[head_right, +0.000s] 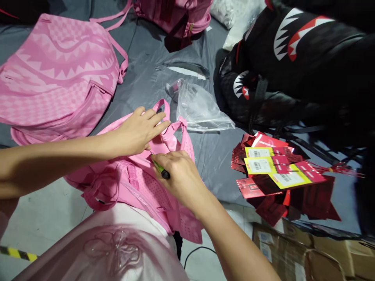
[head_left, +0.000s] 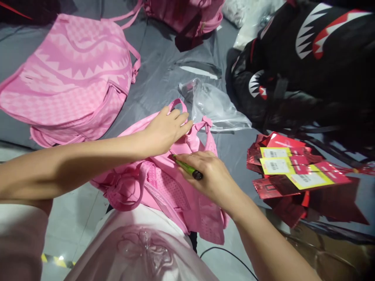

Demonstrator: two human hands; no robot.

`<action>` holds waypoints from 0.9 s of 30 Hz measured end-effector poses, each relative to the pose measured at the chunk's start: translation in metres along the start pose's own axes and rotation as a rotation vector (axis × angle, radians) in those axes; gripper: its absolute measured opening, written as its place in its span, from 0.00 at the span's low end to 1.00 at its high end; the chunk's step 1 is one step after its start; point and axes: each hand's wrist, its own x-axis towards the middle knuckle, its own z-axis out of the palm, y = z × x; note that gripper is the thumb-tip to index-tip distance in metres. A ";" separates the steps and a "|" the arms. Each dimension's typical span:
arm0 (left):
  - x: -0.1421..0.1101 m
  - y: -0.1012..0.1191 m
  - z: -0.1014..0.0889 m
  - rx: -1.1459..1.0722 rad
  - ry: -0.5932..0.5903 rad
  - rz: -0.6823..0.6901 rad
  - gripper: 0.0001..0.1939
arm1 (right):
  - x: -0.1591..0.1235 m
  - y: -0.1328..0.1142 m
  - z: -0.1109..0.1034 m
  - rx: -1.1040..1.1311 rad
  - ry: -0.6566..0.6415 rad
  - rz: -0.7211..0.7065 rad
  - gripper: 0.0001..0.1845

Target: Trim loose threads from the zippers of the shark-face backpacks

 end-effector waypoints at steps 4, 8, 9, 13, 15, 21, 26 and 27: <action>-0.002 0.002 0.001 0.020 0.012 -0.002 0.37 | 0.002 0.001 0.001 0.046 -0.001 0.011 0.09; 0.001 -0.001 -0.008 0.015 -0.039 0.007 0.40 | 0.001 0.001 0.002 0.045 0.005 0.041 0.10; 0.002 -0.003 -0.013 0.008 -0.089 0.013 0.43 | 0.000 0.000 0.002 0.039 0.008 0.051 0.11; 0.000 -0.017 -0.036 -0.022 -0.394 -0.118 0.65 | -0.006 -0.001 0.005 0.070 0.042 0.059 0.13; -0.005 -0.022 -0.043 -0.065 -0.469 -0.218 0.69 | -0.005 -0.001 0.011 0.102 0.096 0.037 0.14; -0.017 -0.014 -0.040 -0.049 -0.395 -0.275 0.66 | 0.013 -0.002 0.040 0.235 0.269 -0.021 0.14; -0.020 -0.013 -0.035 -0.009 -0.348 -0.255 0.60 | 0.013 -0.001 0.051 0.263 0.334 -0.007 0.16; -0.021 -0.016 -0.035 -0.015 -0.341 -0.232 0.59 | 0.012 0.000 0.052 0.266 0.335 -0.006 0.16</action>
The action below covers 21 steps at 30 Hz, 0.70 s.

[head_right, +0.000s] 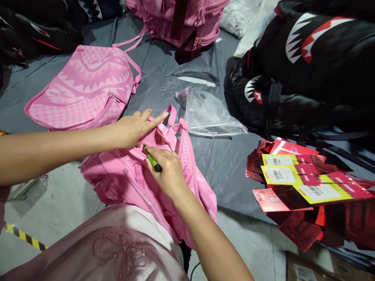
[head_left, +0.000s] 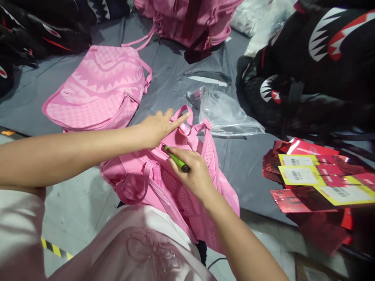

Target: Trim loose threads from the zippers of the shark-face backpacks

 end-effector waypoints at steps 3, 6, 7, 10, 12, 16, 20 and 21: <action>0.001 -0.008 -0.002 -0.010 -0.026 0.070 0.55 | -0.002 0.000 -0.001 0.007 0.003 0.006 0.15; 0.004 -0.013 -0.007 -0.020 -0.095 0.107 0.55 | -0.002 -0.002 -0.003 0.005 0.001 0.017 0.15; 0.006 -0.014 -0.008 -0.026 -0.112 0.115 0.56 | -0.001 -0.002 -0.003 0.002 -0.003 0.025 0.15; 0.012 -0.017 -0.008 -0.043 -0.137 0.133 0.58 | 0.002 -0.005 -0.003 0.033 -0.002 0.053 0.15; 0.014 -0.019 -0.006 -0.058 -0.137 0.145 0.58 | 0.006 -0.007 -0.002 0.075 0.012 0.059 0.15; 0.016 -0.022 0.000 -0.113 -0.118 0.142 0.57 | 0.013 -0.013 0.002 0.038 0.010 0.097 0.13; 0.015 -0.023 0.005 -0.147 -0.088 0.134 0.56 | 0.013 -0.019 0.005 -0.027 0.030 0.163 0.13; 0.015 -0.024 0.006 -0.150 -0.081 0.130 0.56 | 0.013 -0.020 0.006 -0.021 0.039 0.174 0.13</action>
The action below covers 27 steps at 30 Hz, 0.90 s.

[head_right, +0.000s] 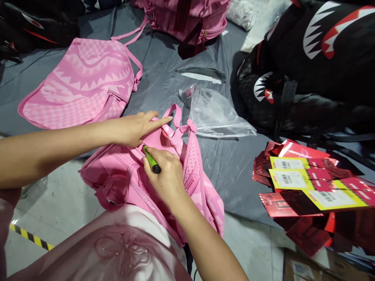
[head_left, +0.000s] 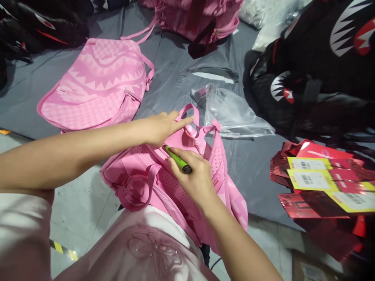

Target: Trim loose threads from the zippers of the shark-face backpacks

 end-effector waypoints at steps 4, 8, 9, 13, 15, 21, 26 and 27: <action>0.000 0.001 0.000 -0.010 -0.001 -0.006 0.56 | -0.002 -0.002 0.003 0.006 0.038 0.077 0.12; 0.000 0.001 0.000 -0.017 0.003 -0.008 0.53 | -0.002 -0.006 0.006 0.050 0.059 0.144 0.11; 0.000 0.001 0.000 -0.022 0.008 -0.007 0.52 | -0.002 -0.007 0.006 0.049 0.071 0.159 0.11; -0.001 0.003 0.000 -0.038 0.024 -0.006 0.52 | -0.002 -0.010 0.010 0.065 0.115 0.164 0.11; -0.001 0.004 -0.001 -0.034 0.012 -0.016 0.53 | -0.002 -0.010 0.010 0.053 0.113 0.173 0.11; 0.000 0.004 -0.002 0.000 0.009 -0.013 0.53 | -0.002 -0.008 0.012 0.064 0.121 0.194 0.10; -0.002 -0.001 0.004 0.018 0.052 0.021 0.51 | -0.001 -0.017 0.010 0.074 0.085 0.203 0.10; -0.003 -0.002 0.005 0.023 0.065 0.028 0.51 | -0.002 -0.020 0.004 0.063 0.056 0.218 0.09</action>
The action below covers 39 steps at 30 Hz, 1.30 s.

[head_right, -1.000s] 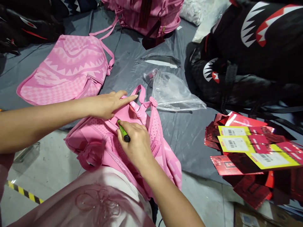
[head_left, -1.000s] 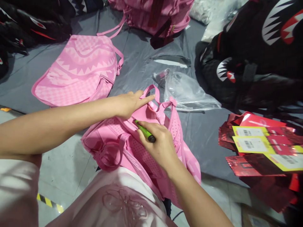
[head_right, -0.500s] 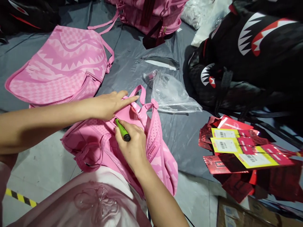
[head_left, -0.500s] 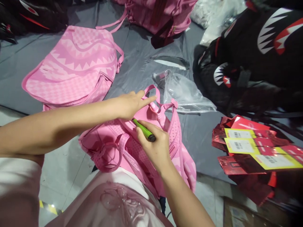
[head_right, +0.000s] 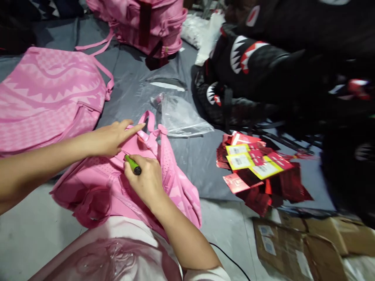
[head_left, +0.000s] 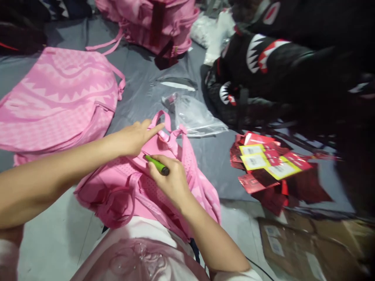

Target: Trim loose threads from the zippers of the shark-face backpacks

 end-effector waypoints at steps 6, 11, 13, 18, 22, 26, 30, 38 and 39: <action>0.000 -0.007 0.007 0.015 0.083 0.035 0.48 | -0.005 0.019 -0.081 0.004 0.378 -0.106 0.09; 0.004 -0.005 0.014 -0.011 0.073 0.020 0.48 | 0.043 0.122 -0.122 -0.653 0.264 0.158 0.24; 0.003 -0.006 0.016 -0.028 0.057 -0.008 0.51 | 0.074 0.154 -0.118 -0.829 0.018 0.150 0.28; 0.006 -0.032 -0.014 -0.340 -0.089 0.077 0.45 | 0.135 0.175 -0.094 -0.842 -0.168 0.065 0.27; 0.066 -0.055 -0.070 -0.519 -0.005 -0.115 0.34 | 0.135 0.176 -0.079 -0.820 -0.283 0.103 0.19; 0.177 -0.061 -0.093 -0.307 0.270 -0.264 0.26 | 0.102 0.178 -0.075 -0.789 -0.379 0.069 0.15; 0.275 -0.048 -0.060 -0.337 0.227 -0.267 0.19 | 0.075 0.183 -0.075 -0.750 -0.414 0.031 0.17; 0.313 -0.045 0.016 -0.389 -0.011 -0.180 0.15 | 0.073 0.194 -0.068 -0.598 -0.331 0.071 0.40; 0.309 -0.042 0.017 -0.387 -0.037 -0.172 0.14 | 0.073 0.195 -0.066 -0.597 -0.317 0.075 0.40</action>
